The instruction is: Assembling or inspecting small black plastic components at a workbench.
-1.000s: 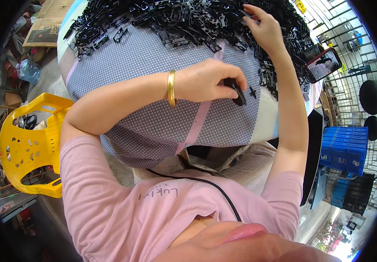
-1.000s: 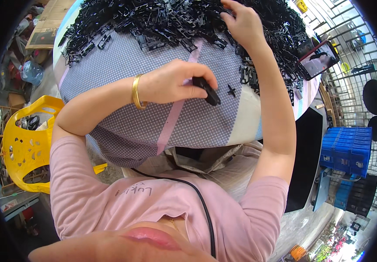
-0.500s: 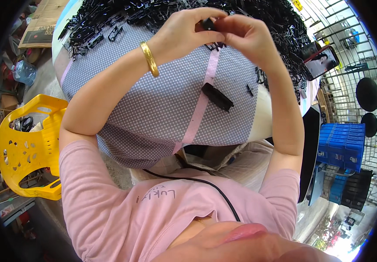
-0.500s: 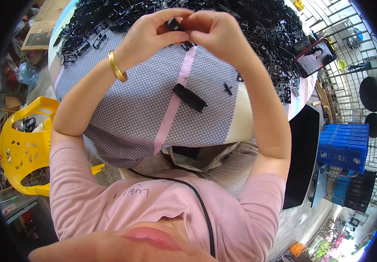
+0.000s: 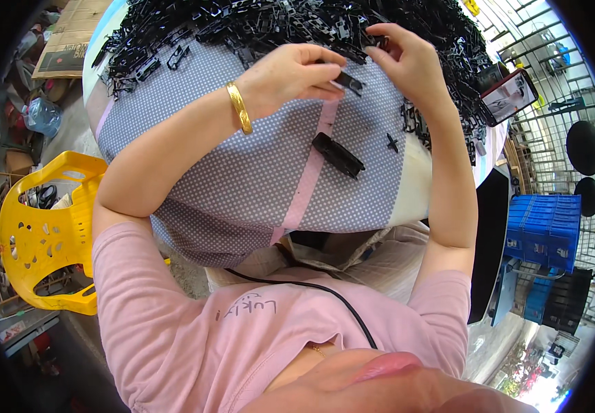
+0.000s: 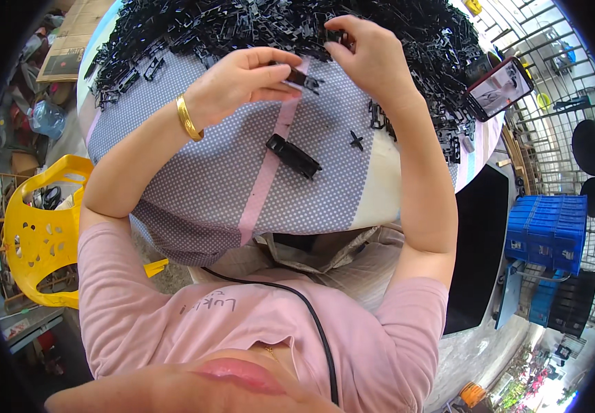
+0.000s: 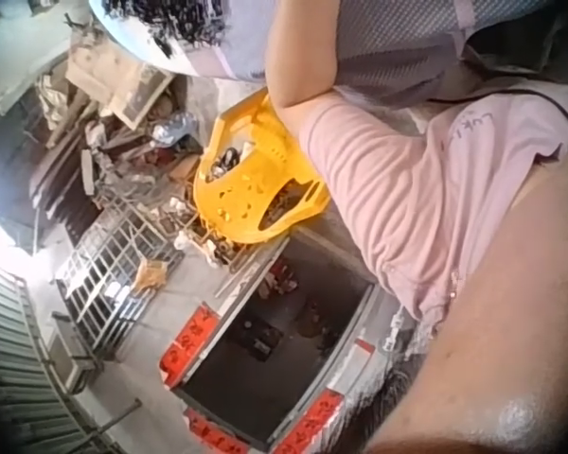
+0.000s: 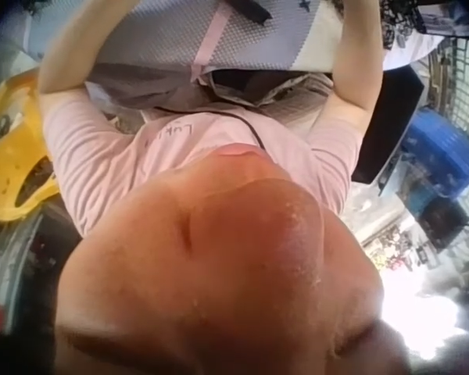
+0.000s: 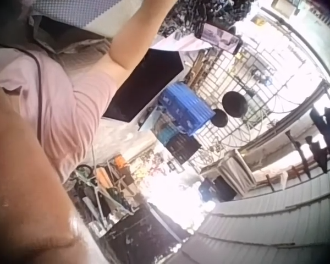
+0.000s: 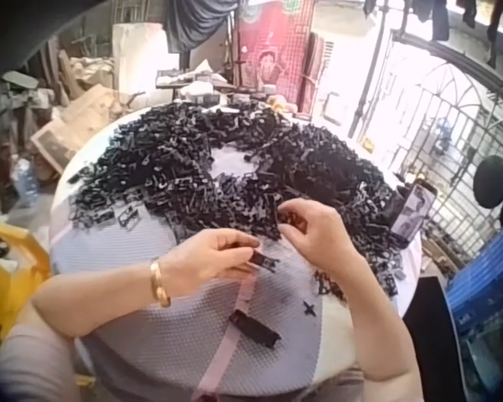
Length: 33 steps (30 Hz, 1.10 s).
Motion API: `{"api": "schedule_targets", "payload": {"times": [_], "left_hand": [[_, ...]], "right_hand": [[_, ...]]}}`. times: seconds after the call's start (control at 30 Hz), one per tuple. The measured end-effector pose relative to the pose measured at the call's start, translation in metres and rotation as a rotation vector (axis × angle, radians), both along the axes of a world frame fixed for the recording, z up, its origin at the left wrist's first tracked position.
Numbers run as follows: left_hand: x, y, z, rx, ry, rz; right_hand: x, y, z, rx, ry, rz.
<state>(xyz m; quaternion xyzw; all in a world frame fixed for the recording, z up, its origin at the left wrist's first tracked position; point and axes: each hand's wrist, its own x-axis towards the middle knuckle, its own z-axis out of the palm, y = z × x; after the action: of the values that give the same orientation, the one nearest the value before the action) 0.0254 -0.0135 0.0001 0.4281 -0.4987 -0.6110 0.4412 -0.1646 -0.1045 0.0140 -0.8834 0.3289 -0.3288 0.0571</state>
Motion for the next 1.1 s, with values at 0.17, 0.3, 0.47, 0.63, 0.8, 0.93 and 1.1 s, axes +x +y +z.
{"api": "schedule_targets", "payload": {"times": [0.17, 0.3, 0.47, 0.63, 0.8, 0.93, 1.1], "left_hand": [[0.004, -0.004, 0.0, -0.134, 0.122, 0.233], [0.004, -0.004, 0.0, -0.088, 0.185, 0.307], [0.001, -0.004, 0.001, -0.146, 0.212, 0.356], [-0.002, -0.005, -0.002, -0.155, 0.223, 0.303], [-0.002, -0.004, -0.001, -0.12, 0.229, 0.282], [-0.001, -0.005, -0.005, -0.205, 0.125, 0.29], [0.004, 0.002, -0.003, -0.156, -0.021, 0.242]], "right_hand": [[0.013, 0.023, 0.01, 0.414, -0.329, 0.069], [0.026, 0.035, 0.005, 0.689, -0.534, 0.162], [0.028, 0.039, 0.002, 0.67, -0.578, 0.117], [0.027, 0.035, -0.003, 0.57, -0.577, -0.03], [0.033, 0.035, -0.008, 0.561, -0.559, -0.025], [0.03, 0.033, -0.01, 0.469, -0.459, -0.034], [0.032, 0.037, 0.004, 0.245, 0.09, -0.213]]}}
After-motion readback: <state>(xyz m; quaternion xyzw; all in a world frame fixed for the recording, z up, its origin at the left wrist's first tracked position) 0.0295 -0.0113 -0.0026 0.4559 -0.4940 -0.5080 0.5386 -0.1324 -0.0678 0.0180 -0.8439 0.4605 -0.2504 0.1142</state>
